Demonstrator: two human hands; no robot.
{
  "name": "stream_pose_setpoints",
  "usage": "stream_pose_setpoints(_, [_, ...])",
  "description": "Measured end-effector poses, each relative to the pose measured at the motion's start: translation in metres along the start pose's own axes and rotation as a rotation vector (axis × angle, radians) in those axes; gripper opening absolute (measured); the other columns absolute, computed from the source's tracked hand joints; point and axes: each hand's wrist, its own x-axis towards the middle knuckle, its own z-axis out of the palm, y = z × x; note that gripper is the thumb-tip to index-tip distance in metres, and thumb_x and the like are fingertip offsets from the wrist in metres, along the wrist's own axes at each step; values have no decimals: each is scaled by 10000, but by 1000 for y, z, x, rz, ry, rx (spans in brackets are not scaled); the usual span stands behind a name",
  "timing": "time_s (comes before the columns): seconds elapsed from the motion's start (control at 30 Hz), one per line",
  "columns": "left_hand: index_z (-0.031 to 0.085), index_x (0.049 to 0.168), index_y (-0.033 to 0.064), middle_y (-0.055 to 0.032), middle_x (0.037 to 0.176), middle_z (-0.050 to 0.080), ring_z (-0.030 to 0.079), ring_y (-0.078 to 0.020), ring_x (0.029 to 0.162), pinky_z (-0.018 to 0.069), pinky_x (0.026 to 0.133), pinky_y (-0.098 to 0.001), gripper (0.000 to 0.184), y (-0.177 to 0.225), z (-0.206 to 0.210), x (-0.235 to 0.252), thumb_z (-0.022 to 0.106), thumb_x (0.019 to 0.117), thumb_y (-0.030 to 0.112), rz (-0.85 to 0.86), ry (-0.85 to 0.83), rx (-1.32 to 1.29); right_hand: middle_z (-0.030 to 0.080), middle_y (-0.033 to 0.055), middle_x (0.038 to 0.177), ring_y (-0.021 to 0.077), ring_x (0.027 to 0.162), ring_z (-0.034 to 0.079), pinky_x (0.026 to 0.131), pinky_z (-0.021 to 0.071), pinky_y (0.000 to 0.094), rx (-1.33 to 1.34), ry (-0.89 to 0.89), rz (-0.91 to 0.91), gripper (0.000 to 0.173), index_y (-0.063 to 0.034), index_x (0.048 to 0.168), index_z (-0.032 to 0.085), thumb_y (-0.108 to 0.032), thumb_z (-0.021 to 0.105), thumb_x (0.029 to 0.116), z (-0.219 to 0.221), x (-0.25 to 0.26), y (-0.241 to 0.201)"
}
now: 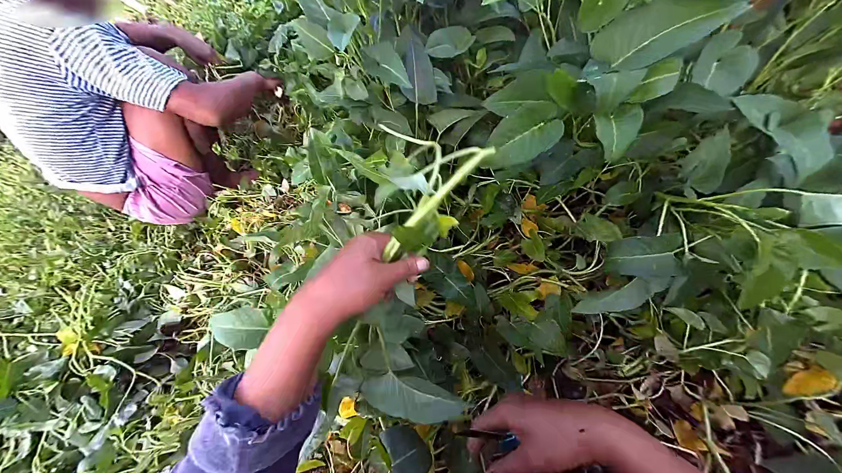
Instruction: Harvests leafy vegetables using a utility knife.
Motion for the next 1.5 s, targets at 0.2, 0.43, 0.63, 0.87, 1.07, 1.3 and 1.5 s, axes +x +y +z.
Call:
stream_pose_setpoints(0.2, [671,1018,-49,-182,917,657,629,-291,853,507,828,-538,528,-35,103,17,504,1068,449,-199,-644,131,703,81,1045,101,667,618,582,549,282,61,275,-486,289,-57,1238,666,-220,670,999,0,-14,-71])
stream_pose_setpoints(0.43, [662,1039,100,26,825,672,639,-62,708,549,664,-247,184,-41,109,7,591,1042,270,-474,-658,-676,720,126,1101,171,828,694,731,586,368,5,320,-541,340,-33,1260,667,-274,643,1022,10,-1,-63])
stream_pose_setpoints(0.63, [657,1081,47,2,889,657,604,-51,753,512,698,-230,181,-41,85,16,669,1002,209,-397,-423,-438,624,23,778,96,535,515,514,457,262,370,1135,17,678,-56,1250,588,-511,108,1099,-49,-48,16])
stream_pose_setpoints(0.87, [652,1104,40,-36,950,650,596,-78,824,504,776,-280,241,-23,79,17,689,990,249,-324,-486,-191,648,200,954,318,766,657,729,550,496,258,1145,410,457,-27,1384,472,-371,311,1132,-48,8,74])
stream_pose_setpoints(1.07, [670,1018,52,-28,870,663,609,-94,787,513,745,-294,163,-32,33,7,699,981,209,-289,-312,-179,635,197,983,274,715,626,677,542,449,278,1141,366,565,-26,1369,521,-467,270,1120,-78,-15,32])
stream_pose_setpoints(1.3, [689,1043,116,8,803,723,655,-37,609,553,534,-192,127,-29,-65,-58,565,1024,98,-94,321,-489,608,276,1252,372,992,686,861,577,525,25,853,706,606,15,1394,529,-493,490,1065,-135,-33,32])
stream_pose_setpoints(1.5, [667,1098,222,119,886,716,674,19,716,585,607,-176,206,-38,-96,-62,732,915,153,143,624,-267,655,90,1021,145,616,577,572,519,315,29,733,545,251,-63,1270,606,-178,602,1047,-108,-115,-3])
